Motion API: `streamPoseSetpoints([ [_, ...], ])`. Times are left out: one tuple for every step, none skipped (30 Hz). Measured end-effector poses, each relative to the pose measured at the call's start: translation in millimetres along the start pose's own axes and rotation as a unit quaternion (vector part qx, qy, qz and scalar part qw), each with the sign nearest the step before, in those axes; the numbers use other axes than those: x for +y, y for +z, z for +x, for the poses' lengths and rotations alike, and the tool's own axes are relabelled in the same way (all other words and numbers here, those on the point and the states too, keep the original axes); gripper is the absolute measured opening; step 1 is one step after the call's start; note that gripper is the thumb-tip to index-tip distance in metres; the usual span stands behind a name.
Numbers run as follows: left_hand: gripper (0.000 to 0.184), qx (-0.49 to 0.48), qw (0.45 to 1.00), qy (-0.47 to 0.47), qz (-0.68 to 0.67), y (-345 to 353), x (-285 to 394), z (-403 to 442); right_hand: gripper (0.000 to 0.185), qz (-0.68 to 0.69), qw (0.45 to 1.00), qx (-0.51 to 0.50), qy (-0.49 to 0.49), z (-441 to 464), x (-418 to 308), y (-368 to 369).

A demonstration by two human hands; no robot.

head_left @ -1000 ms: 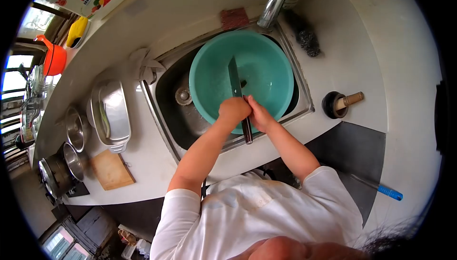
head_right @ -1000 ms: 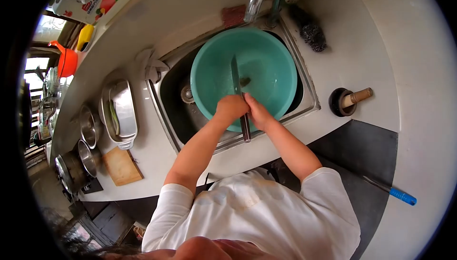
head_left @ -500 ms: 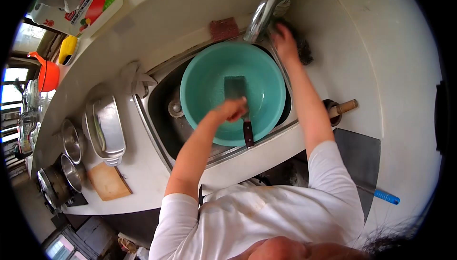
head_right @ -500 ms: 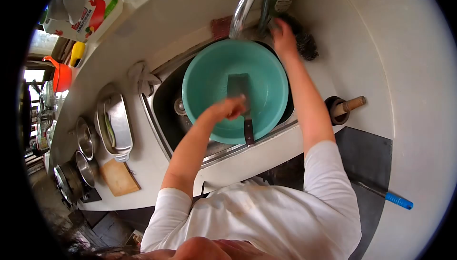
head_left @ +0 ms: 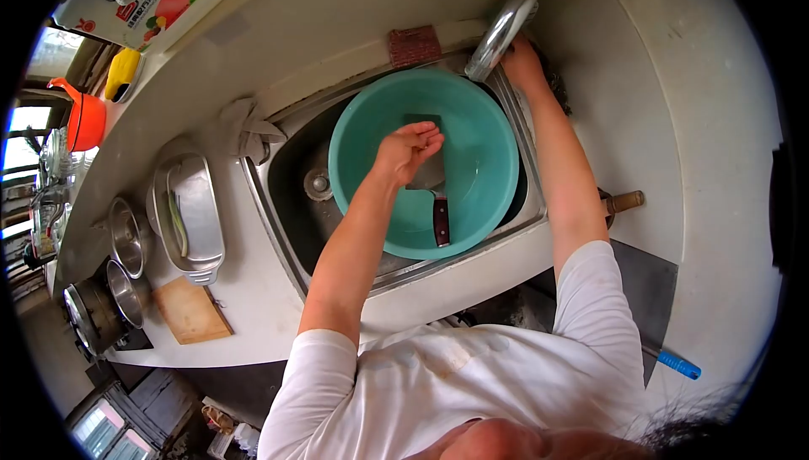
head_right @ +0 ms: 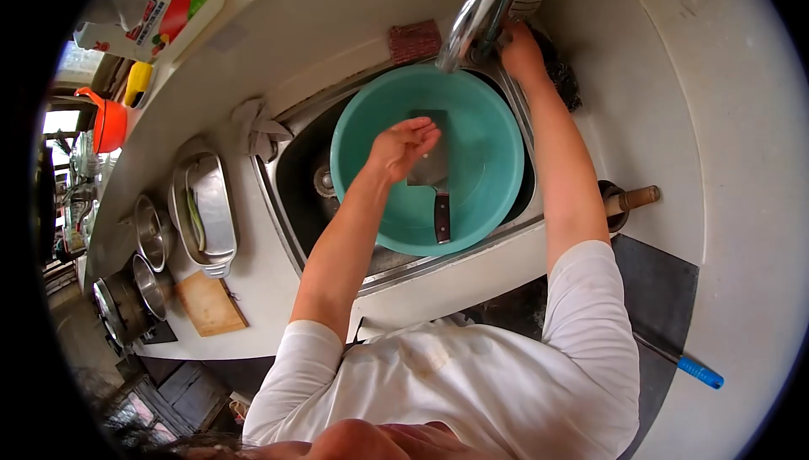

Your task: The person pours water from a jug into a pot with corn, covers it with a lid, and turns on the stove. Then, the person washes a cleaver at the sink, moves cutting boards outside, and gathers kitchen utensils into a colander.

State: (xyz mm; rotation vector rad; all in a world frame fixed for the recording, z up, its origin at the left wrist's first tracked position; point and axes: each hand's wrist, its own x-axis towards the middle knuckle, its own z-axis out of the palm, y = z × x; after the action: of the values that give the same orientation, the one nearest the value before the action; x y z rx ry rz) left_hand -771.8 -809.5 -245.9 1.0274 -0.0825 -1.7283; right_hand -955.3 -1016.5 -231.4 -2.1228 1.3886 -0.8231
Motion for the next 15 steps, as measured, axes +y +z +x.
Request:
streamPoseSetpoints([
  [0.026,0.000,1.000,0.000,0.000,1,1,2,0.047,0.011,0.999,-0.017,0.046,-2,-2,-2],
  [0.026,0.007,1.000,-0.010,-0.026,1,1,3,0.047,0.011,0.999,-0.017,0.045,-2,-4,-2],
  [0.029,0.013,0.998,-0.020,-0.051,2,2,5,0.047,0.115,0.982,-0.033,0.144,-1,-6,-3],
  [0.029,0.013,0.998,-0.020,-0.051,2,3,7,0.046,0.216,0.945,-0.048,0.240,-2,-12,-4],
  [0.034,0.009,0.998,-0.016,-0.053,2,4,9,0.046,0.216,0.945,-0.048,0.241,-3,-17,-5],
  [0.038,0.004,0.998,-0.013,-0.056,2,3,11,0.048,0.228,0.938,-0.045,0.258,-5,-22,-5],
  [0.038,0.003,0.998,-0.014,-0.056,4,3,12,0.050,0.240,0.930,-0.042,0.276,-6,-25,-5],
  [0.044,0.032,0.999,-0.019,-0.008,7,2,12,0.050,0.239,0.930,-0.042,0.277,-10,-19,1],
  [0.049,0.061,0.997,-0.024,0.039,9,2,13,0.051,0.188,0.963,0.008,0.192,-18,-8,14],
  [0.049,0.059,0.997,-0.025,0.037,7,-2,16,0.052,0.133,0.984,0.058,0.104,-25,3,25],
  [0.049,0.071,0.992,-0.056,0.082,1,-9,22,0.053,0.069,0.989,0.104,0.084,-45,-1,35],
  [0.050,0.082,0.985,-0.087,0.127,-5,-17,29,0.050,0.144,0.980,0.066,0.122,-70,-22,39],
  [0.050,0.080,0.985,-0.086,0.125,-14,-29,38,0.048,0.218,0.962,0.026,0.159,-98,-48,44],
  [0.043,0.099,0.983,-0.029,0.152,-26,-45,45,0.038,0.363,0.904,-0.023,0.223,-123,-66,58],
  [0.037,0.118,0.976,0.027,0.179,-32,-55,46,0.033,0.499,0.816,-0.071,0.282,-144,-77,71],
])
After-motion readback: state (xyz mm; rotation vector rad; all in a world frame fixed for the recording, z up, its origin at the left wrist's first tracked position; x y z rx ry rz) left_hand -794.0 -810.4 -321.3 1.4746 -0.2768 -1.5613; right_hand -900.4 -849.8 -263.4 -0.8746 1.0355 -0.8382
